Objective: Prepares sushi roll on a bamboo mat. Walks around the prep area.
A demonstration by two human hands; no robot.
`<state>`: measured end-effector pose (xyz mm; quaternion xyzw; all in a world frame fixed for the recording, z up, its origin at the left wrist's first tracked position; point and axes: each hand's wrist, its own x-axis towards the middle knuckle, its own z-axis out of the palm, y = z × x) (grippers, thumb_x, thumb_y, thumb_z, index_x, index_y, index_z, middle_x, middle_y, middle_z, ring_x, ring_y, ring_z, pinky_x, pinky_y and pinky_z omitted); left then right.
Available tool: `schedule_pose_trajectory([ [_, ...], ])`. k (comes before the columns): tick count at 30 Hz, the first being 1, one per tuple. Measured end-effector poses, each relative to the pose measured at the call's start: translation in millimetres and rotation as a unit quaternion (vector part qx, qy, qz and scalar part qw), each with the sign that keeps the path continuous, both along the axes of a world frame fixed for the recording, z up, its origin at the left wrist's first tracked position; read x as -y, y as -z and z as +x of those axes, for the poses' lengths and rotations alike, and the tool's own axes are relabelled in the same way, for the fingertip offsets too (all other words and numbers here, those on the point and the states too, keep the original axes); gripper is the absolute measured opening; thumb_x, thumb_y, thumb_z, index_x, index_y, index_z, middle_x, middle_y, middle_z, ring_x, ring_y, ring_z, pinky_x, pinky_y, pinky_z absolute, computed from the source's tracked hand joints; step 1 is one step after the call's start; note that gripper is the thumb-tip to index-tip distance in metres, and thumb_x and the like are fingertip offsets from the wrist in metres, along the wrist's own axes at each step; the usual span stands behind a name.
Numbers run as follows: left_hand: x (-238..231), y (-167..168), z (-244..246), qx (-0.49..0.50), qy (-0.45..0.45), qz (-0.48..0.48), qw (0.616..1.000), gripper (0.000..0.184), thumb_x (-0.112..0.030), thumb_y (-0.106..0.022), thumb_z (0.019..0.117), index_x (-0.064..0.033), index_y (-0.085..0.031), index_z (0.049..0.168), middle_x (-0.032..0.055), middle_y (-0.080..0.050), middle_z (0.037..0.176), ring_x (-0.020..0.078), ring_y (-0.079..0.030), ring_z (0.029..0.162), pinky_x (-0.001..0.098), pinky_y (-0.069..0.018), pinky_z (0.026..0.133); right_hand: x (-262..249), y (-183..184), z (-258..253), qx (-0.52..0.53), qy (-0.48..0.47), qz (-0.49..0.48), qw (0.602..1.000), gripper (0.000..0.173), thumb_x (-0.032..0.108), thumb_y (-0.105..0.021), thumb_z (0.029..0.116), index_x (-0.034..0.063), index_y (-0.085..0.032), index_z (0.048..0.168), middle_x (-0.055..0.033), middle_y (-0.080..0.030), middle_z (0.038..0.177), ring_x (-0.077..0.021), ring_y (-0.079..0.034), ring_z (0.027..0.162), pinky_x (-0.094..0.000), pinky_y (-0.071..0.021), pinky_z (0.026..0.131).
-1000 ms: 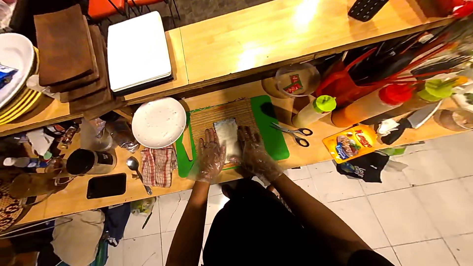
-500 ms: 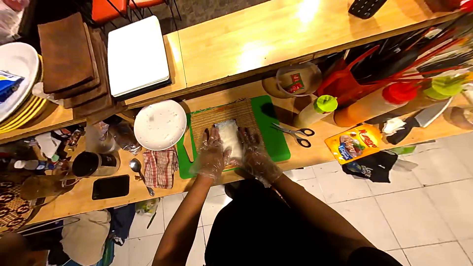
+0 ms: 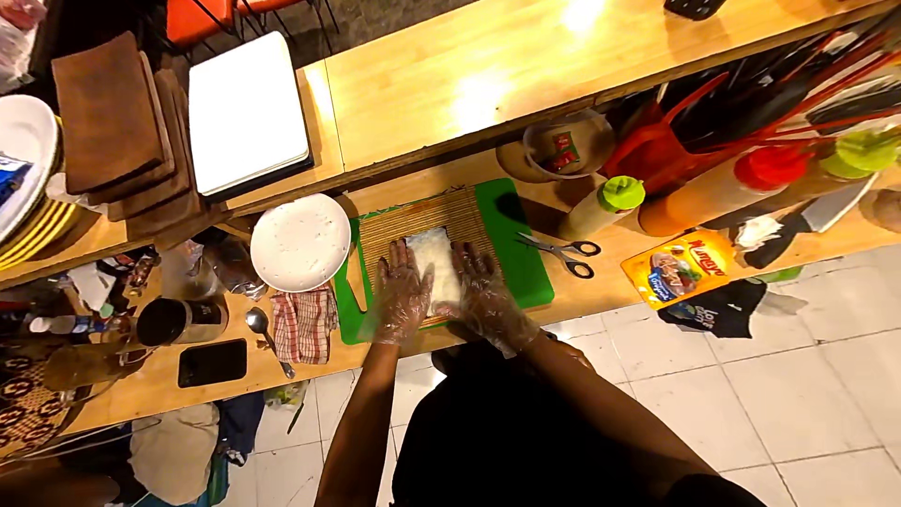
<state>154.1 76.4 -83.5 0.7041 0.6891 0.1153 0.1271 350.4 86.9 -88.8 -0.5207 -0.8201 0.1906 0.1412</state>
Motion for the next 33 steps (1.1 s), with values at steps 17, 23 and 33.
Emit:
schedule_pose_trajectory([
  [17,3,-39,-18,0.172,-0.121,0.005,0.978,0.060,-0.047,-0.026,0.1101,-0.0178,-0.032,0.162,-0.0012,-0.023,0.170,0.0148,-0.022,0.156,0.0444,-0.0230,0.127,-2,-8,-2,0.009,0.010,-0.050,0.999,0.126,0.093,-0.045,0.0775,0.0062,-0.019,0.164,-0.0158,-0.019,0.171,-0.0319,-0.013,0.159,-0.0570,-0.0124,0.128],
  [23,2,1,-12,-0.008,0.024,0.040,0.999,0.070,-0.049,-0.031,0.1078,-0.0038,-0.028,0.161,0.0112,-0.014,0.172,0.0259,-0.007,0.159,0.0578,-0.0045,0.128,-1,-9,-1,0.010,0.004,-0.055,0.998,0.124,0.092,-0.045,0.0790,0.0069,-0.017,0.165,-0.0146,-0.018,0.171,-0.0303,-0.012,0.159,-0.0570,-0.0127,0.128],
  [33,-9,-8,-7,-0.084,0.092,0.017,0.992,0.068,-0.047,-0.030,0.1078,-0.0022,-0.032,0.159,0.0123,-0.024,0.169,0.0246,-0.014,0.159,0.0543,-0.0048,0.128,-1,-8,0,0.010,-0.001,-0.044,0.999,0.124,0.092,-0.044,0.0791,0.0071,-0.016,0.165,-0.0135,-0.016,0.172,-0.0290,-0.010,0.160,-0.0565,-0.0124,0.128],
])
